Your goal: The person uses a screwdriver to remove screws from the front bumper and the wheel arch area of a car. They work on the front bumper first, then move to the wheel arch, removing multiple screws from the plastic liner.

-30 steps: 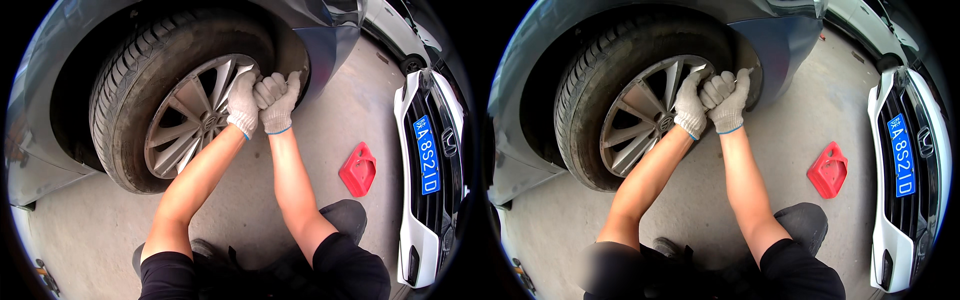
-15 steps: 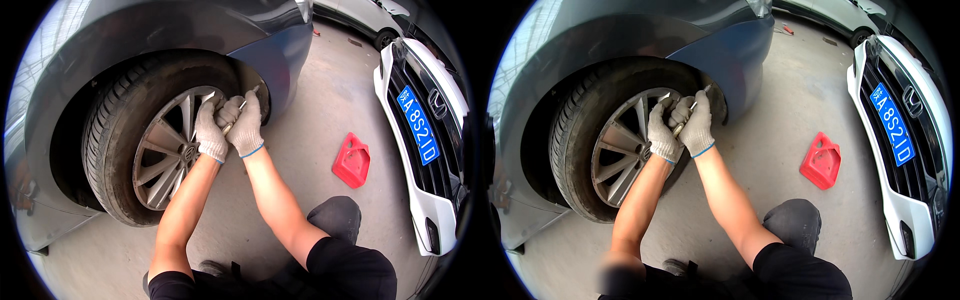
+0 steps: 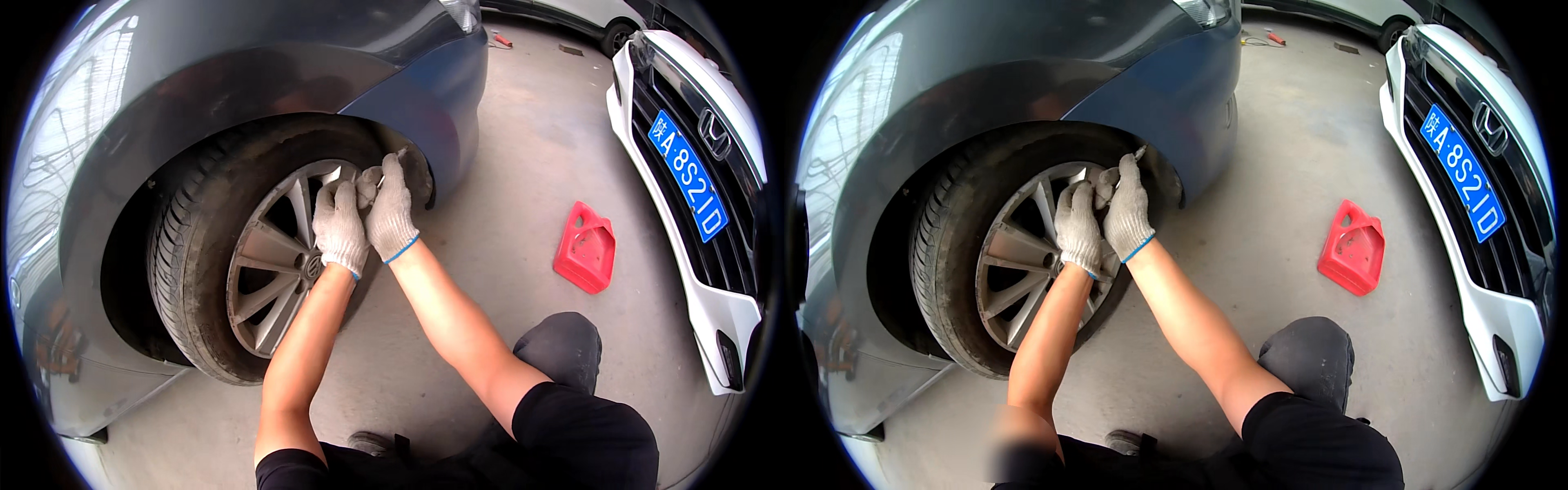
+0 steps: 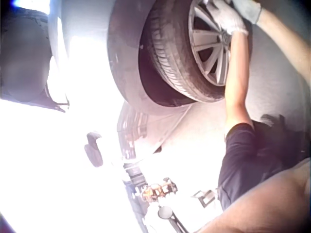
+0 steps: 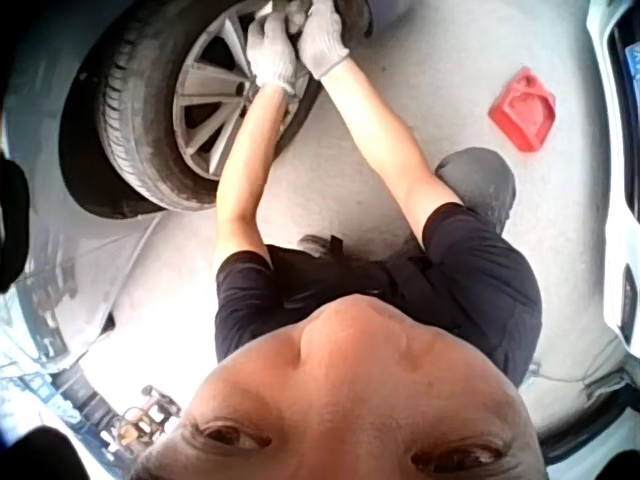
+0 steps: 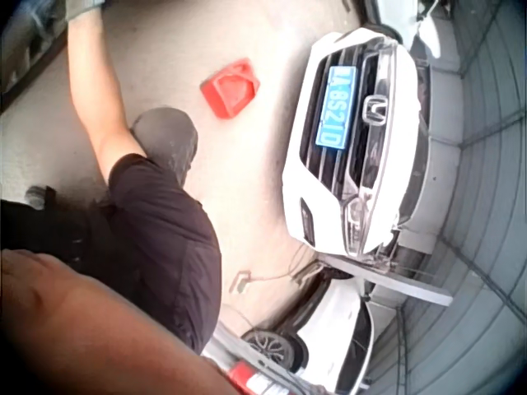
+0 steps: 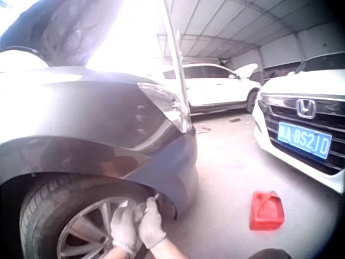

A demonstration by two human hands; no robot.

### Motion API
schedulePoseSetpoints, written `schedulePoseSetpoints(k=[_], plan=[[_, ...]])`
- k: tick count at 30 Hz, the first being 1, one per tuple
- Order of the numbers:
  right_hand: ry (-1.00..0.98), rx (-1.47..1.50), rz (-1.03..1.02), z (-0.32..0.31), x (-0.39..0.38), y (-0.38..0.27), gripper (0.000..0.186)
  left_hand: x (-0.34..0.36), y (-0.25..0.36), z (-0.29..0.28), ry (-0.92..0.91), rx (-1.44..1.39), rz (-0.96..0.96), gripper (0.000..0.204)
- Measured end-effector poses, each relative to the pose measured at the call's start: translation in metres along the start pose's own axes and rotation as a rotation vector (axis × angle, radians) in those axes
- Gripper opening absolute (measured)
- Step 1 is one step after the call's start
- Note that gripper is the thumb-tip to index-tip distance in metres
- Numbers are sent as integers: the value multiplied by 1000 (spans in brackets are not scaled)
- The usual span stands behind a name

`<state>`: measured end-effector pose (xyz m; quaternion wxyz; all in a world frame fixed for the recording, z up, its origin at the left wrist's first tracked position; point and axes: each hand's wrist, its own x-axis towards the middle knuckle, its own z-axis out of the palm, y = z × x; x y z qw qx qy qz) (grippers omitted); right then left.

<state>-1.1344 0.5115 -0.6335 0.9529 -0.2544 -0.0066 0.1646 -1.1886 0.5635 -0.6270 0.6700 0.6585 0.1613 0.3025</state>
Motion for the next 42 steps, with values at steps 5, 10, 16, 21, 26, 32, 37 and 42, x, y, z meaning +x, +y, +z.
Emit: schedulePoseSetpoints(k=[5, 10, 16, 21, 26, 32, 37, 42], plan=[[50, -1234, -451, -19, 5, -21, 40, 2, 11, -17, -320, 14, -480, 39], [-143, -1347, -710, 25, -47, -90, 43, 10, 12, -11, -400, -18, -398, 31], [-250, -1351, -615, 75, -35, -100, 49, 21, 29, -23, -425, 37, -381, 28], [-339, -1562, -554, 88, -37, -122, 47, 30, 25, -33, -443, -104, -486, 27], [-301, -1572, -755, 80, -35, -108, 40, 27, 11, -33, -483, -155, -526, 26], [-279, -1587, -791, 81, -32, -113, 40, 29, 12, -30, -573, -317, -593, 28], [-306, -1833, -860, 85, -32, -115, 56, 36, 11, -37, -724, -338, -687, 25], [-908, -1994, -941, 64, -21, -131, 39, 27, 1, -23, -355, 858, 378, 34]])
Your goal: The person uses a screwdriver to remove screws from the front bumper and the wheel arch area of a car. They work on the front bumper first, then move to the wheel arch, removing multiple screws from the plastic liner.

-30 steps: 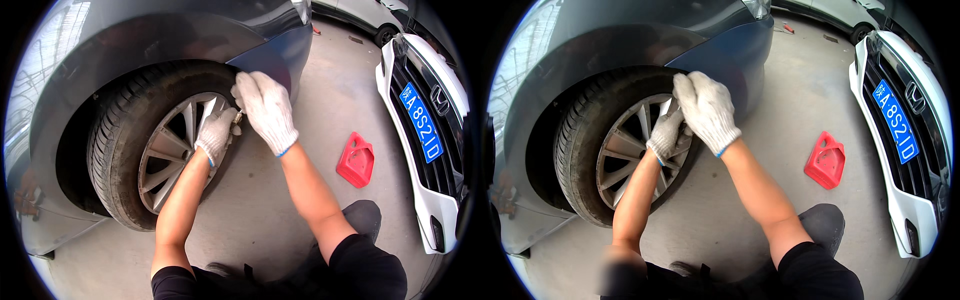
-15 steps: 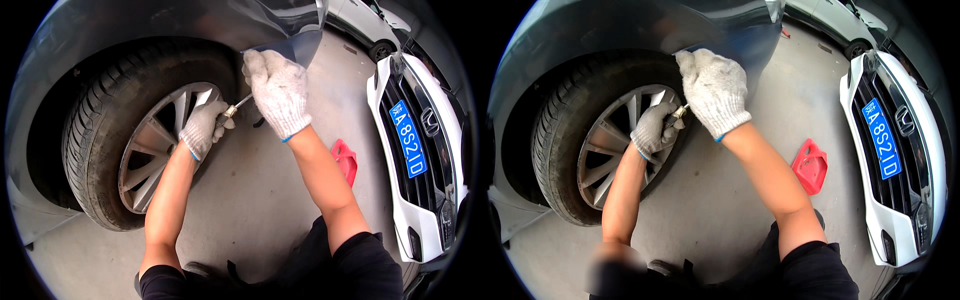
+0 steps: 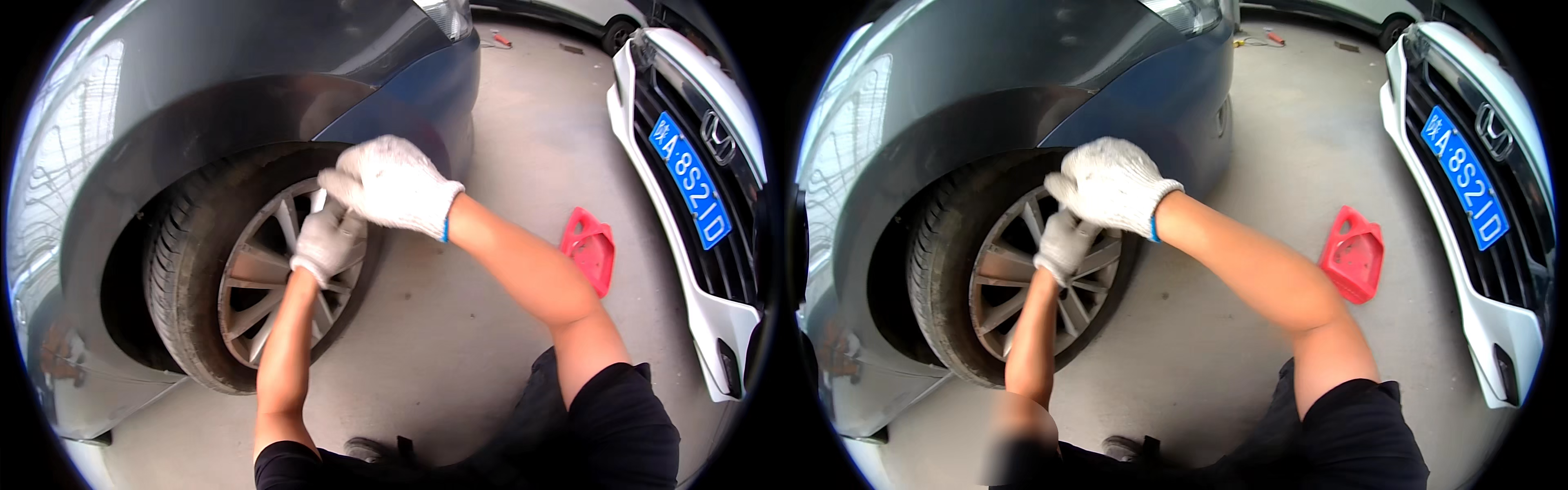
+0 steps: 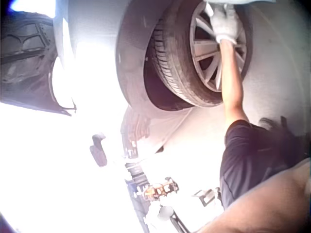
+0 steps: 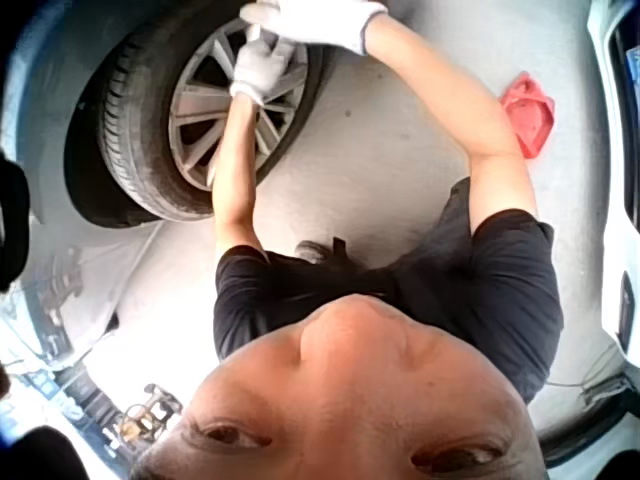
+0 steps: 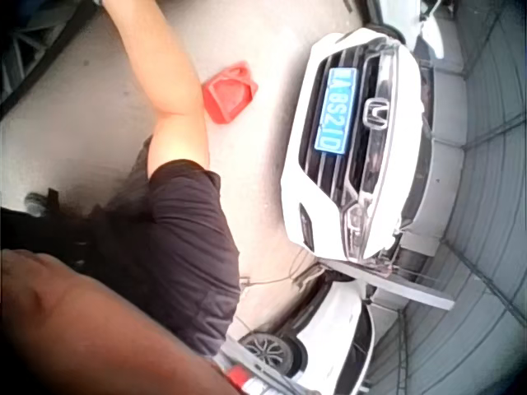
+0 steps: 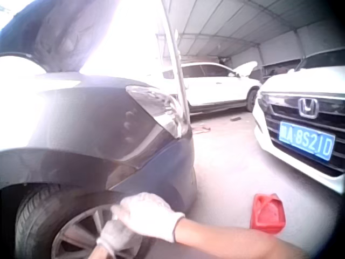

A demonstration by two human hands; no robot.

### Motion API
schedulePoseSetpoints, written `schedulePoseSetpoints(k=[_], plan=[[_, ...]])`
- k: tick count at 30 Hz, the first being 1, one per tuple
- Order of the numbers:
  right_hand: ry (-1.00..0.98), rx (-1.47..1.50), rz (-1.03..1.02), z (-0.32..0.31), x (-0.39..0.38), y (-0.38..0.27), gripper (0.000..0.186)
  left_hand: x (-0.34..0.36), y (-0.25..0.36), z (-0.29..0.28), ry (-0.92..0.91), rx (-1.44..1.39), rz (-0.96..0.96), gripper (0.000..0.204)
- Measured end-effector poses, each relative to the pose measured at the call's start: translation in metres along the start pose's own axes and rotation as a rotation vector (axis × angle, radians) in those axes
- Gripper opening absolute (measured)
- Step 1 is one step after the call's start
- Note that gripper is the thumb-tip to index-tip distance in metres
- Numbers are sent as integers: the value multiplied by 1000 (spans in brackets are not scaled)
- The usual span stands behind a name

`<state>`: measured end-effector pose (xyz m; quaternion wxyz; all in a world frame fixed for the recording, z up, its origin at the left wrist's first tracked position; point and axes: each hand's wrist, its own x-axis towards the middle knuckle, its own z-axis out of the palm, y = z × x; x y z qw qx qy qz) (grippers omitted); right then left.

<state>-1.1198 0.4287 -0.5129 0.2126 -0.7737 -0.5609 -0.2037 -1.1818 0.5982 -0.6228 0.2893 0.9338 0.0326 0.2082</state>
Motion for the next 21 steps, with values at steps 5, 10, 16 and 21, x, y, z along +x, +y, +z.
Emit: schedulePoseSetpoints(k=[5, 10, 16, 21], plan=[[-290, 257, 41, 3, -15, -27, 41, -7, -50, 33, 135, -186, 259, 45], [-415, 356, 136, -7, -27, 4, 41, -6, 21, -26, -530, -1233, -701, 14], [-105, 473, 185, -1, -38, 27, 38, -10, 27, -1, -29, 364, -114, 31], [-54, 391, 192, 0, -33, 29, 42, -11, 9, -1, -128, -363, -179, 39]])
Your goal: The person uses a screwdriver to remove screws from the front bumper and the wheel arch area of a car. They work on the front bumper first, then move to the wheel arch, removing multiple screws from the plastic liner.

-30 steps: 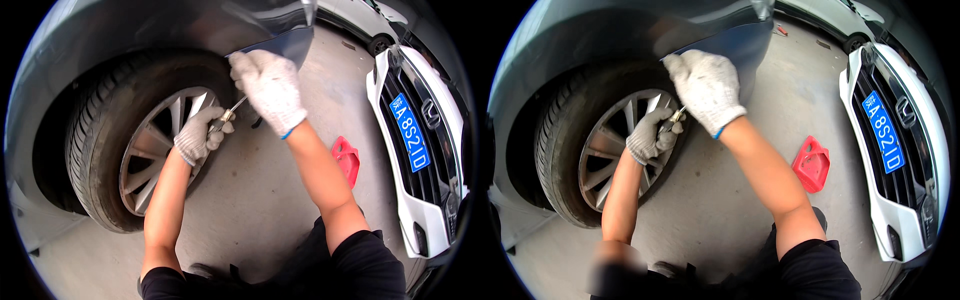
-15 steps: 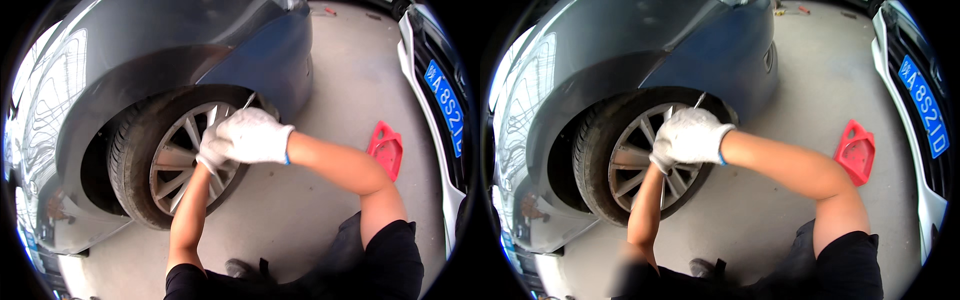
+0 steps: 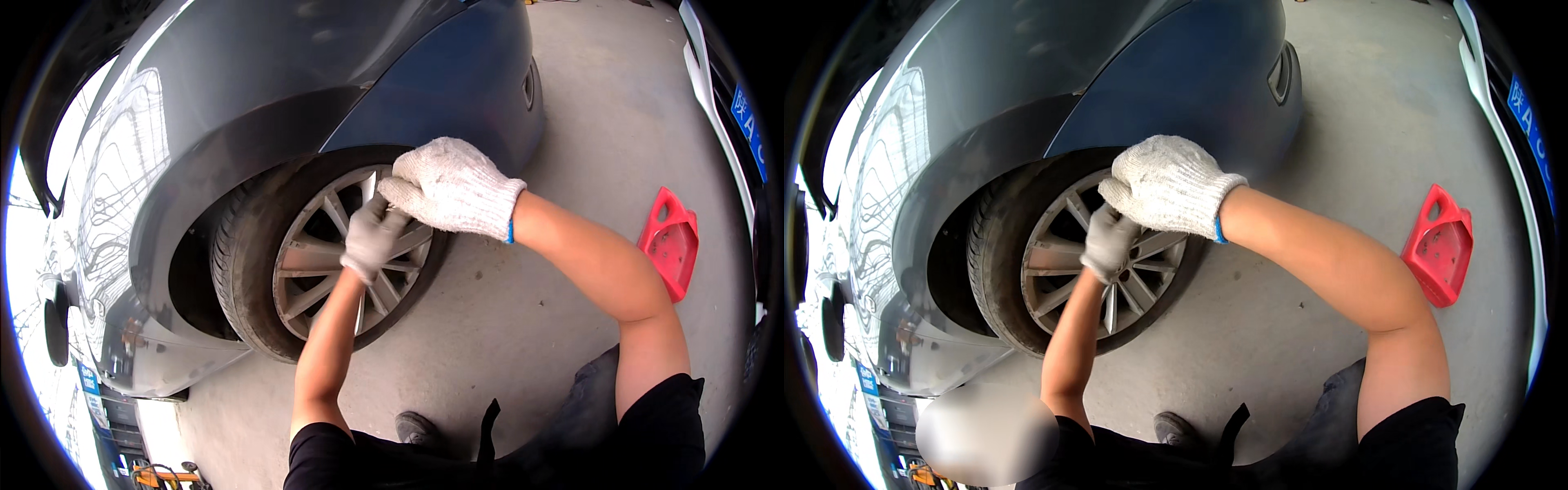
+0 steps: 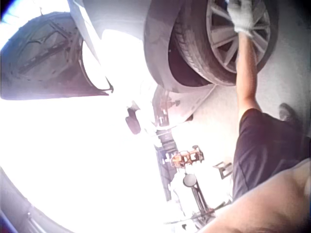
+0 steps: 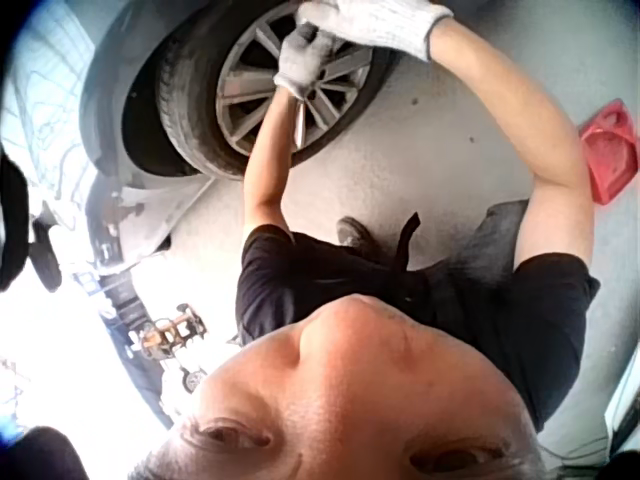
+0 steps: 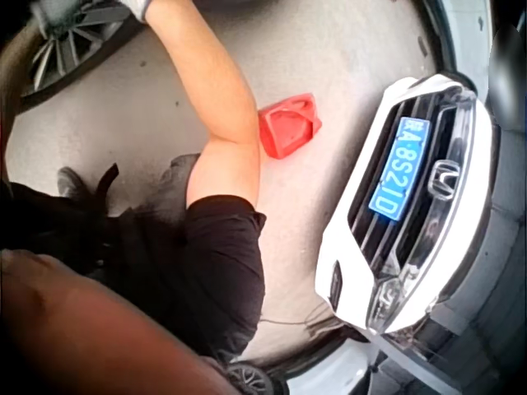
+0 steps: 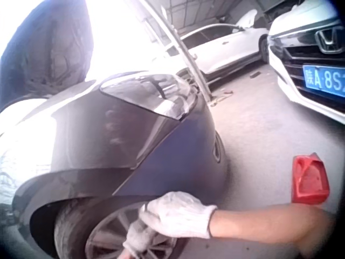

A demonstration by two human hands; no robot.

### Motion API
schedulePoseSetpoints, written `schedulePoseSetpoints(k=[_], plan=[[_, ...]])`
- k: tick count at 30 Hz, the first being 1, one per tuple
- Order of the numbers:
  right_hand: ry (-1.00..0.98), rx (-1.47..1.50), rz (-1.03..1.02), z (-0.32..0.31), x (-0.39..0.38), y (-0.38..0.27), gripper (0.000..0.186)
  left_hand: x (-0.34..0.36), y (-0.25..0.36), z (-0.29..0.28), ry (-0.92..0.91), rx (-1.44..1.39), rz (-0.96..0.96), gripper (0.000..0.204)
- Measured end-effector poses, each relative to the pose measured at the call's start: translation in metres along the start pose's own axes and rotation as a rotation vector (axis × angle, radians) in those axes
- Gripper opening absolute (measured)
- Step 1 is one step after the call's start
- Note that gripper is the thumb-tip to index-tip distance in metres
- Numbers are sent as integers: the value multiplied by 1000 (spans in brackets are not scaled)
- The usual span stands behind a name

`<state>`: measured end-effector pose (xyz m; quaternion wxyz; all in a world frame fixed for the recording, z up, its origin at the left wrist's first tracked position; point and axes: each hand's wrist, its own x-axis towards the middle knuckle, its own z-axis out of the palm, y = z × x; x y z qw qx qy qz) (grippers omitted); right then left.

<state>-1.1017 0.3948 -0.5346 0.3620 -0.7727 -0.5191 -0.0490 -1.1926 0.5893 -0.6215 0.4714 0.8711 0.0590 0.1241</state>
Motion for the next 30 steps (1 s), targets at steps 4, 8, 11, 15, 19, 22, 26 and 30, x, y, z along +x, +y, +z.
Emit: schedulePoseSetpoints(k=[4, 8, 11, 15, 19, 22, 26, 30], plan=[[-21, 36, 82, -8, 2, 0, 42, 4, 17, -14, -197, -501, -427, 33], [49, -9, 61, 0, 4, 1, 42, 4, 2, 5, 107, 326, -18, 43], [37, 9, 82, -1, 5, -3, 42, 0, 16, 11, 163, 505, 17, 47], [59, -6, 63, 1, 4, -4, 42, -2, 1, 6, 115, 204, -15, 38], [69, 21, 93, -3, 6, -6, 41, -19, -2, 1, 68, -298, -213, 22], [195, 171, 122, -3, 12, -15, 44, -23, -28, 14, 249, -571, -55, 12], [417, 337, 103, -2, 14, -16, 42, -17, -6, 22, 321, -886, 49, 11], [430, 185, 129, 7, 14, -20, 38, -8, 33, 13, 376, -979, 109, 11]])
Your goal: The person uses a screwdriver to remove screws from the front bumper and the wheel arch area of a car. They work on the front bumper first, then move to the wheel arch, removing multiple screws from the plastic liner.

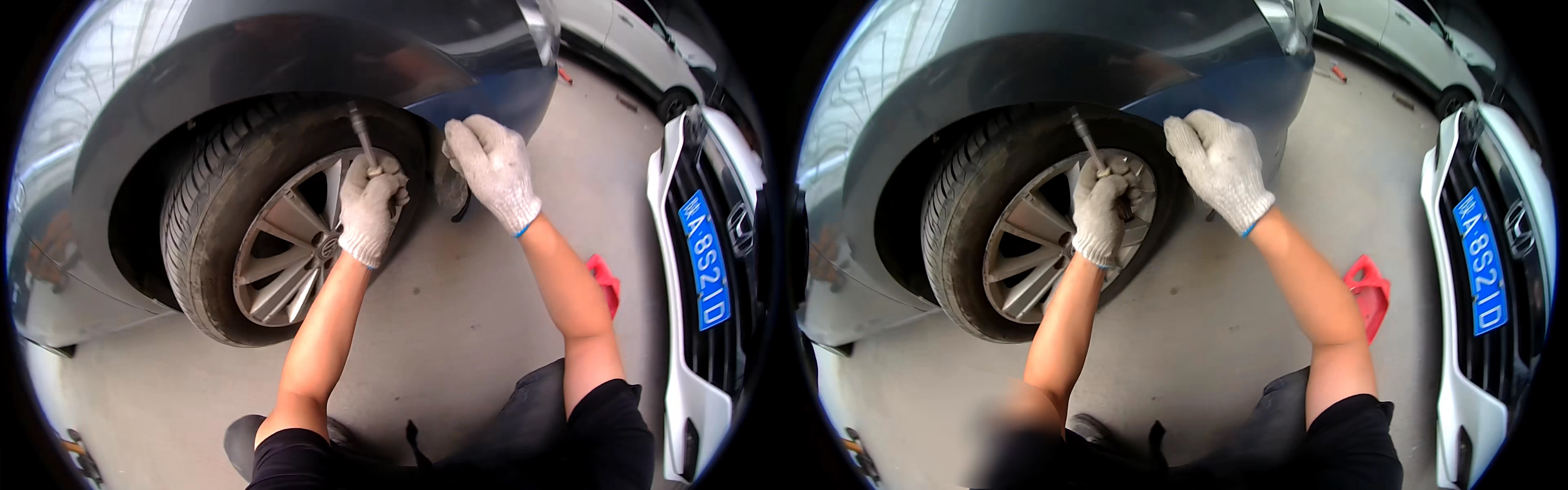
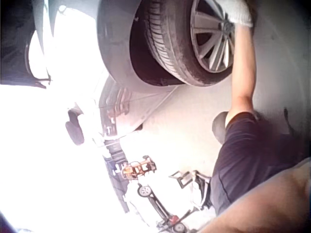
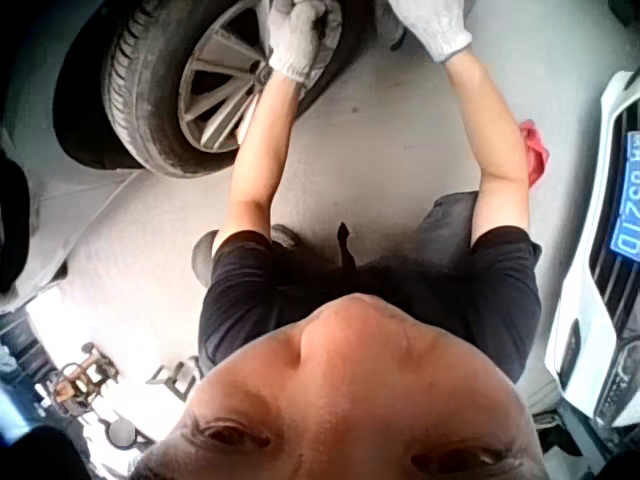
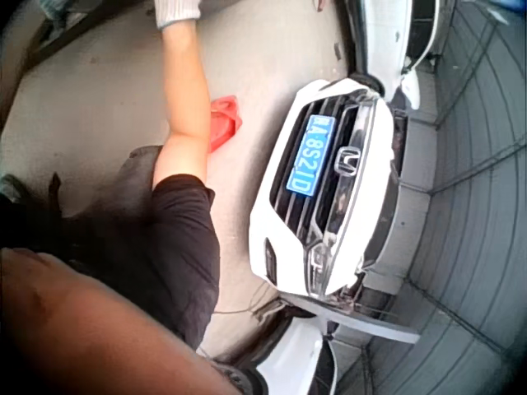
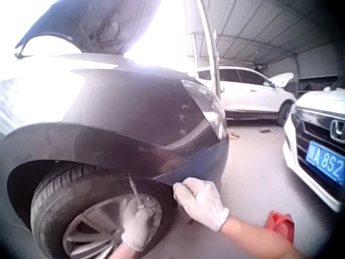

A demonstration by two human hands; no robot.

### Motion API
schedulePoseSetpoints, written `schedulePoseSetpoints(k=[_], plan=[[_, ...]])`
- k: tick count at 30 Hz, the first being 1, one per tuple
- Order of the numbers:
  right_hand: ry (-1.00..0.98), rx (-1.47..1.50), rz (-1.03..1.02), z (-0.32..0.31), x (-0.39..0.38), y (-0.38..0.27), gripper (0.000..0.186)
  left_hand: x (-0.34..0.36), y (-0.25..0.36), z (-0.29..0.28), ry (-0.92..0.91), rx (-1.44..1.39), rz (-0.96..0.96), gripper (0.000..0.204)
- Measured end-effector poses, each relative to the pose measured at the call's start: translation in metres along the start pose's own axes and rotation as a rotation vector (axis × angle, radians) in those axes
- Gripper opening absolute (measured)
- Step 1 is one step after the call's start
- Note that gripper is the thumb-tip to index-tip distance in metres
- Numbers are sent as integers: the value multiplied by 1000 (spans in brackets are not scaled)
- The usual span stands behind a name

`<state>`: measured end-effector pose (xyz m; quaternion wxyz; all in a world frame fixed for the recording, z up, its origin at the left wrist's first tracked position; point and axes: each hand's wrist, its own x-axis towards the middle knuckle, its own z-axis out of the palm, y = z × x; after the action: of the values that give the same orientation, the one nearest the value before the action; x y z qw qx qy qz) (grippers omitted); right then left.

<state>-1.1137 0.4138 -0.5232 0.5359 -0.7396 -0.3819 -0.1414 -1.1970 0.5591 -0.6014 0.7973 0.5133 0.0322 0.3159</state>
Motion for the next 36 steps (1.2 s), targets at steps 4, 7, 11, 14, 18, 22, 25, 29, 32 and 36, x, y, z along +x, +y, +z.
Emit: schedulePoseSetpoints(k=[4, 7, 11, 14, 18, 22, 25, 29, 32, 36], plan=[[13, -48, 51, 15, 0, -9, 33, 20, -7, -21, -31, 316, 92, 26], [89, -50, 76, 21, 1, -8, 35, 22, -18, -20, -47, 333, 74, 35], [221, 0, 210, 29, 2, -11, 38, 13, -13, -19, -109, 494, 116, 41], [181, 63, 139, 10, 5, 2, 38, 17, -24, -9, -148, 398, 6, 40], [-3, 272, 23, -4, 13, 12, 41, 23, -23, -5, -246, 415, 43, 40], [-4, 330, 109, 5, 16, 5, 41, 30, -35, -7, -222, 363, 122, 41], [18, 315, 127, 9, 15, 3, 42, 35, -40, -5, -197, 361, 138, 42], [26, 316, 126, 4, 17, 5, 42, 39, -41, 2, -219, 314, 146, 42], [47, 273, 101, 6, 16, 6, 42, 42, -42, 3, -244, 289, 134, 41], [38, 216, 75, 4, 16, 6, 42, 40, -40, 7, -276, 223, 79, 41]])
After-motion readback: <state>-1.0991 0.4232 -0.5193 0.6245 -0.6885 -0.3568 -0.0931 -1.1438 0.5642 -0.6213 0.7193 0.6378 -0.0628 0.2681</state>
